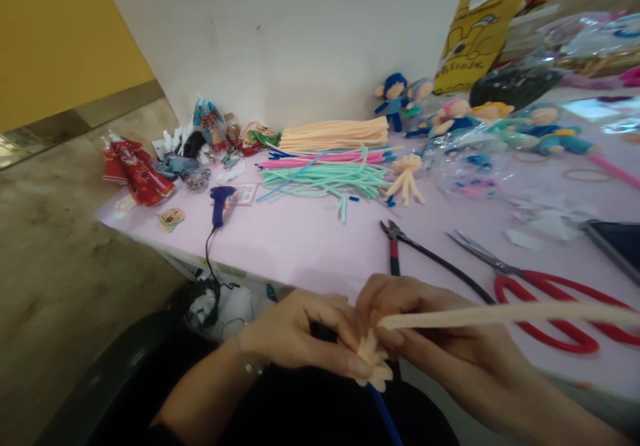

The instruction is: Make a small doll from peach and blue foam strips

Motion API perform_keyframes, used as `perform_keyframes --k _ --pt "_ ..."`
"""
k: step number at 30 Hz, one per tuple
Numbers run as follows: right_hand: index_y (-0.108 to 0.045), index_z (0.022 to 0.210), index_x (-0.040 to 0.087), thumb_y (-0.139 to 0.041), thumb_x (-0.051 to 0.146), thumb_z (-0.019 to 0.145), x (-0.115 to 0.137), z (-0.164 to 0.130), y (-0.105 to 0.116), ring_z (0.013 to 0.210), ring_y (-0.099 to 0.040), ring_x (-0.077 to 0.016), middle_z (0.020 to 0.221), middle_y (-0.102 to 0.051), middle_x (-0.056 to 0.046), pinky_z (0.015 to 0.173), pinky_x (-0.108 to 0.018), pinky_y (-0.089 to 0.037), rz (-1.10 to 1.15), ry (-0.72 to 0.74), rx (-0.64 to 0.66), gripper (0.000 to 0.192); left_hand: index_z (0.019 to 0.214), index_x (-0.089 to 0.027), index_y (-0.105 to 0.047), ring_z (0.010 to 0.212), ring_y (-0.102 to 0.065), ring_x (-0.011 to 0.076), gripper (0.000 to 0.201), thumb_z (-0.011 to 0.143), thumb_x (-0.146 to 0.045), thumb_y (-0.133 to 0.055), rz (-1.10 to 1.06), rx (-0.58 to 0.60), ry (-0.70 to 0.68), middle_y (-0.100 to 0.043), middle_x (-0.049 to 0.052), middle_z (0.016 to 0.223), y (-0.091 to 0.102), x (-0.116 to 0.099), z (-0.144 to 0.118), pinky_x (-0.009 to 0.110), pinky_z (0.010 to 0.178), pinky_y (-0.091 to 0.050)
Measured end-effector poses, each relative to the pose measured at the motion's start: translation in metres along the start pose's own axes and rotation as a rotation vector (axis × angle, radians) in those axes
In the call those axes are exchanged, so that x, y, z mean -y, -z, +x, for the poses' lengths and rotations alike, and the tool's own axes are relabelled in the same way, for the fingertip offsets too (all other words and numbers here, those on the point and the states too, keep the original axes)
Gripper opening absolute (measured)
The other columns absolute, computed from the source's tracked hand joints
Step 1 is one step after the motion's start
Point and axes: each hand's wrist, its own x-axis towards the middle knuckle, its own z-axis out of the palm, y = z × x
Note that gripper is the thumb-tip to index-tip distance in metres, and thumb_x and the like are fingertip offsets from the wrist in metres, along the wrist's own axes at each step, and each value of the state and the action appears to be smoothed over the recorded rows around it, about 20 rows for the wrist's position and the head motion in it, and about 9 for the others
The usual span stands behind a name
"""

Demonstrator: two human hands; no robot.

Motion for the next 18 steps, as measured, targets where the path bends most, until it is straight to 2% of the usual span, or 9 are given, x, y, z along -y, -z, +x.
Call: perform_keyframes --k 3,5,8,11,15,18 --pt "-0.068 0.076 0.024 -0.069 0.047 0.093 0.002 0.001 -0.003 0.063 -0.065 -0.0152 0.069 -0.067 -0.002 0.055 -0.023 -0.053 -0.031 0.131 -0.113 0.03 0.068 -0.015 -0.07 0.077 -0.064 0.0141 0.031 0.075 -0.041 -0.086 0.028 -0.014 -0.033 -0.067 0.003 0.075 0.003 0.0 -0.001 0.03 0.078 -0.052" --pt "-0.068 0.074 0.024 -0.069 0.051 0.093 0.005 0.003 -0.007 0.062 -0.065 -0.016 0.068 -0.066 -0.003 0.054 -0.024 -0.053 -0.039 0.136 -0.165 0.032 0.069 -0.016 -0.07 0.077 -0.063 0.0143 0.028 0.075 -0.039 -0.086 0.052 -0.039 -0.079 -0.066 0.002 0.073 0.005 0.0 -0.002 0.03 0.077 -0.05" --pt "-0.069 0.074 0.023 -0.071 0.065 0.084 0.01 0.005 -0.008 0.057 -0.063 -0.0167 0.067 -0.066 -0.003 0.048 -0.026 -0.052 -0.085 -0.012 -0.192 0.043 0.07 -0.017 -0.071 0.078 -0.064 0.0147 0.024 0.077 -0.035 -0.086 0.072 -0.076 -0.147 -0.067 0.002 0.073 0.006 0.003 -0.002 0.031 0.079 -0.049" --pt "-0.071 0.071 0.023 -0.072 0.075 0.076 0.009 0.004 0.001 0.055 -0.059 -0.016 0.065 -0.065 -0.003 0.046 -0.026 -0.048 -0.213 -0.157 -0.195 0.052 0.069 -0.017 -0.071 0.078 -0.064 0.0148 0.025 0.077 -0.036 -0.085 0.086 -0.121 -0.196 -0.067 0.002 0.073 0.007 0.006 -0.002 0.031 0.078 -0.049" --pt "-0.069 0.064 0.023 -0.072 0.073 0.076 -0.001 0.0 0.014 0.054 -0.053 -0.0145 0.059 -0.062 -0.002 0.048 -0.026 -0.042 -0.356 -0.228 -0.082 0.052 0.066 -0.017 -0.071 0.075 -0.063 0.0147 0.029 0.076 -0.041 -0.085 0.117 -0.192 -0.212 -0.067 0.003 0.072 0.009 0.005 -0.003 0.033 0.079 -0.048" --pt "-0.073 0.069 0.022 -0.073 0.071 0.076 -0.006 -0.001 0.015 0.055 -0.054 -0.0152 0.06 -0.063 -0.001 0.05 -0.027 -0.042 -0.344 -0.294 -0.031 0.049 0.065 -0.017 -0.071 0.073 -0.062 0.0146 0.032 0.076 -0.044 -0.084 0.147 -0.219 -0.213 -0.068 0.002 0.071 0.009 0.003 -0.003 0.037 0.087 -0.048"
